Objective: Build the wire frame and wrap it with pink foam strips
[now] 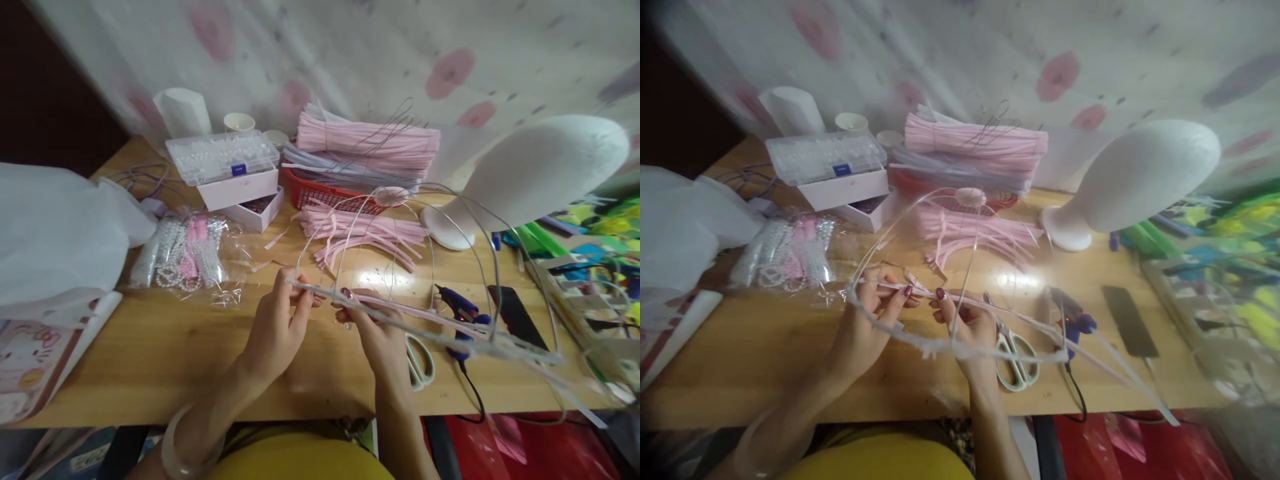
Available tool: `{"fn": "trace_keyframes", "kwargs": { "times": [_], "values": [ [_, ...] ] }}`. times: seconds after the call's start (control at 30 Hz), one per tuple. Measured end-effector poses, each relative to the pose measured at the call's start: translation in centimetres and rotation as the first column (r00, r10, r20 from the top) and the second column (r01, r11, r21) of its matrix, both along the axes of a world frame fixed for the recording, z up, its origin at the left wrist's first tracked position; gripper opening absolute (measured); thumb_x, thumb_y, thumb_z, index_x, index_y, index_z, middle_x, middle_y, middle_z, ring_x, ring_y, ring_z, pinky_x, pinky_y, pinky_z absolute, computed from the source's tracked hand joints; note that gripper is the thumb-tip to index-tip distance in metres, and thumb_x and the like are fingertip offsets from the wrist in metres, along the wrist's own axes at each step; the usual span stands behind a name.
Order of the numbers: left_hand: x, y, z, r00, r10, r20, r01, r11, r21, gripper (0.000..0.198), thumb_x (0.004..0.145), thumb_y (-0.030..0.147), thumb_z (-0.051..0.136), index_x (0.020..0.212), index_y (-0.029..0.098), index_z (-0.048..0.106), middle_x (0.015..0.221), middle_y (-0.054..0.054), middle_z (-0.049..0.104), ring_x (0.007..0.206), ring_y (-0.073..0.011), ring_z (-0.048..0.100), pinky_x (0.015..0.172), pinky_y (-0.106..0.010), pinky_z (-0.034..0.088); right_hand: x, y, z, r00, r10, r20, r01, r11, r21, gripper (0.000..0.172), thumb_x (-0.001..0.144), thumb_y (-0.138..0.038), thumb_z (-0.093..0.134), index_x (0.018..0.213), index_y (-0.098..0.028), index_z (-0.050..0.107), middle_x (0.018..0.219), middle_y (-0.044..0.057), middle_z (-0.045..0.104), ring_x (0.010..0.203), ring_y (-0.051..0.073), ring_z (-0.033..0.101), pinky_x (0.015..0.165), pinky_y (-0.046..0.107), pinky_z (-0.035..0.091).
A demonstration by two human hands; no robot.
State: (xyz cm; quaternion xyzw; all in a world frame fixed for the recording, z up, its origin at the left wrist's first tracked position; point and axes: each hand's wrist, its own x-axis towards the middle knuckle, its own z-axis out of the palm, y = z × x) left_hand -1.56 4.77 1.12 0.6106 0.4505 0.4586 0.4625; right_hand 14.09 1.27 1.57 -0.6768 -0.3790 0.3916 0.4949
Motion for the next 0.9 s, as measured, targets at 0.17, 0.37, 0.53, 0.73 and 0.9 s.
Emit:
{"fn": "trace_keyframes", "kwargs": {
  "times": [0.17, 0.37, 0.53, 0.73, 0.9],
  "values": [
    [0.1, 0.0, -0.5, 0.998, -0.008, 0.066, 0.009, 1.000, -0.014, 0.012, 0.095, 0.022, 0.055, 0.099, 0.024, 0.043, 0.080, 0.000, 0.072, 0.073, -0.0171, 0.076, 0.067, -0.027, 0.061, 0.0, 0.0, -0.2, 0.998, 0.031, -0.060, -0.030, 0.999, 0.020, 0.036, 0.077, -0.053, 0.075, 0.071, -0.018, 0.077, 0.062, 0.005, 0.072, 0.056, 0.017, 0.064, 0.052, 0.026, 0.049],
    [0.3, -0.2, -0.6, 0.995, 0.031, 0.090, -0.030, 0.999, -0.019, 0.013, 0.095, 0.020, 0.056, 0.100, 0.025, 0.045, 0.088, -0.001, 0.072, 0.080, -0.0164, 0.076, 0.064, -0.024, 0.060, 0.1, 0.3, -0.9, 0.998, 0.035, -0.061, -0.034, 0.999, 0.018, 0.037, 0.079, -0.053, 0.075, 0.071, -0.017, 0.077, 0.062, 0.005, 0.073, 0.055, 0.016, 0.065, 0.055, 0.026, 0.051],
    [0.3, -0.3, -1.1, 0.992, 0.001, 0.126, 0.000, 1.000, -0.008, 0.012, 0.097, 0.019, 0.053, 0.103, 0.025, 0.045, 0.091, -0.002, 0.071, 0.082, -0.0154, 0.075, 0.072, -0.026, 0.061, 0.1, 0.5, -0.8, 0.988, 0.014, -0.151, -0.010, 1.000, 0.026, 0.037, 0.074, -0.054, 0.079, 0.070, -0.018, 0.077, 0.066, 0.006, 0.075, 0.055, 0.016, 0.066, 0.056, 0.027, 0.054],
    [0.0, -0.3, -1.1, 1.000, 0.021, 0.001, -0.021, 0.995, 0.096, 0.011, 0.096, 0.019, 0.053, 0.100, 0.025, 0.045, 0.089, -0.001, 0.068, 0.081, -0.0155, 0.073, 0.076, -0.028, 0.059, 0.0, 0.3, -0.5, 0.967, 0.029, -0.251, -0.020, 0.999, 0.040, 0.031, 0.074, -0.049, 0.080, 0.071, -0.018, 0.078, 0.067, 0.005, 0.075, 0.056, 0.014, 0.065, 0.060, 0.025, 0.054],
    [-0.2, 0.1, -0.1, 0.990, 0.073, -0.120, -0.041, 0.967, 0.250, 0.008, 0.092, 0.014, 0.054, 0.095, 0.021, 0.054, 0.088, -0.003, 0.067, 0.088, -0.0164, 0.072, 0.082, -0.027, 0.058, -0.2, 0.1, -0.7, 0.978, 0.018, -0.210, -0.013, 1.000, 0.026, 0.038, 0.075, -0.056, 0.077, 0.068, -0.018, 0.077, 0.064, 0.006, 0.074, 0.060, 0.016, 0.067, 0.063, 0.028, 0.055]
  ]
}}
